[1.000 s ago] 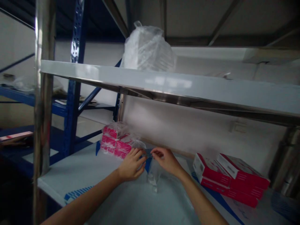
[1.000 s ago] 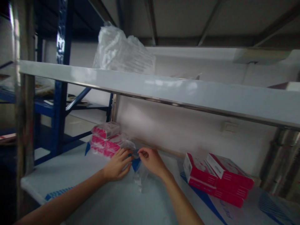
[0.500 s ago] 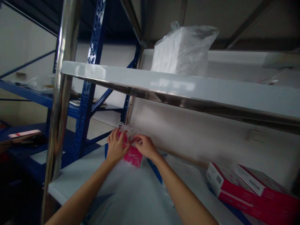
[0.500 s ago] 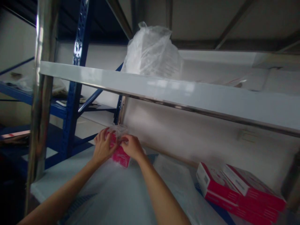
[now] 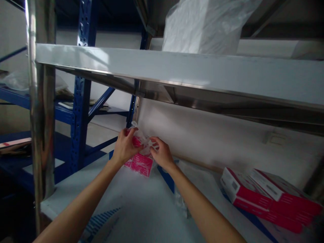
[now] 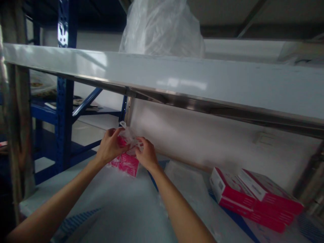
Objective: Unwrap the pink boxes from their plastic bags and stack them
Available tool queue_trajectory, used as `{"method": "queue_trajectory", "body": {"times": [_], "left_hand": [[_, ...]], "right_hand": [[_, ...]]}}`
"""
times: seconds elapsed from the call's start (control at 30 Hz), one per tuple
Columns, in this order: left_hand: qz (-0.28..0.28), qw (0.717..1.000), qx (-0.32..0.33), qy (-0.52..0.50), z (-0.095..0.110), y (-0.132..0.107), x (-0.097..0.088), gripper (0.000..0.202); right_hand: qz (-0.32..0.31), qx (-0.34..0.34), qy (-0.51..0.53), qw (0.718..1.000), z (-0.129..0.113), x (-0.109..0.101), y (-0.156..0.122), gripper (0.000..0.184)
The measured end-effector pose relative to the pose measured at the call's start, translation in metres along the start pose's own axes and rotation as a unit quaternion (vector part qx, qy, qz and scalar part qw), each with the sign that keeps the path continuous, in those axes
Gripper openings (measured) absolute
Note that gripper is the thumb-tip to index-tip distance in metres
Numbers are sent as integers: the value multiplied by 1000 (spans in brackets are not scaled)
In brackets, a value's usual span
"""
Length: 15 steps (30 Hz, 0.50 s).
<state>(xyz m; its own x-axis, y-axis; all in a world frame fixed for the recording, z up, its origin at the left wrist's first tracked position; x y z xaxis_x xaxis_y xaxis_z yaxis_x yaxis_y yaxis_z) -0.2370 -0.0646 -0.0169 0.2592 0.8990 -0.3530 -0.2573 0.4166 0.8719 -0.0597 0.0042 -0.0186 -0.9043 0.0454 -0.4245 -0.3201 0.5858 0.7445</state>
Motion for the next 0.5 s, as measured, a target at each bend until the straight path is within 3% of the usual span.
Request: {"method": "queue_trajectory", "body": {"times": [0.1, 0.17, 0.27, 0.4, 0.5], "left_hand": [[-27, 995, 18, -95, 30, -3, -10, 70], [-58, 986, 28, -156, 54, -7, -13, 68], [-139, 959, 46, -242, 95, -20, -11, 68], [-217, 914, 98, -328, 148, -48, 0, 68], [-279, 861, 148, -399, 175, -63, 18, 71]], "right_hand": [[63, 104, 31, 992, 18, -44, -8, 33], [88, 197, 96, 972, 29, -79, -19, 33], [48, 300, 227, 925, 34, -130, -49, 50], [11, 345, 287, 894, 26, -188, -97, 53], [37, 350, 235, 906, 26, -226, -129, 46]]}}
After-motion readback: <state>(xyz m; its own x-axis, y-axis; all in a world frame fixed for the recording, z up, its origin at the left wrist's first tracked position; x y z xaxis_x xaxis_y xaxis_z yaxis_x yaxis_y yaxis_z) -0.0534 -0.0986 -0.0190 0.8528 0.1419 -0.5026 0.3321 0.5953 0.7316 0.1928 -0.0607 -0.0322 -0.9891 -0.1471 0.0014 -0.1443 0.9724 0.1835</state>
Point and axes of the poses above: each hand's wrist, its own y-axis towards the middle knuckle, its own x-axis out of the palm, z = x × y, the point moved 1 cm from there along y, towards the middle knuckle, and after that the axes turned 7 degrees about z, right-handed, at the moved point
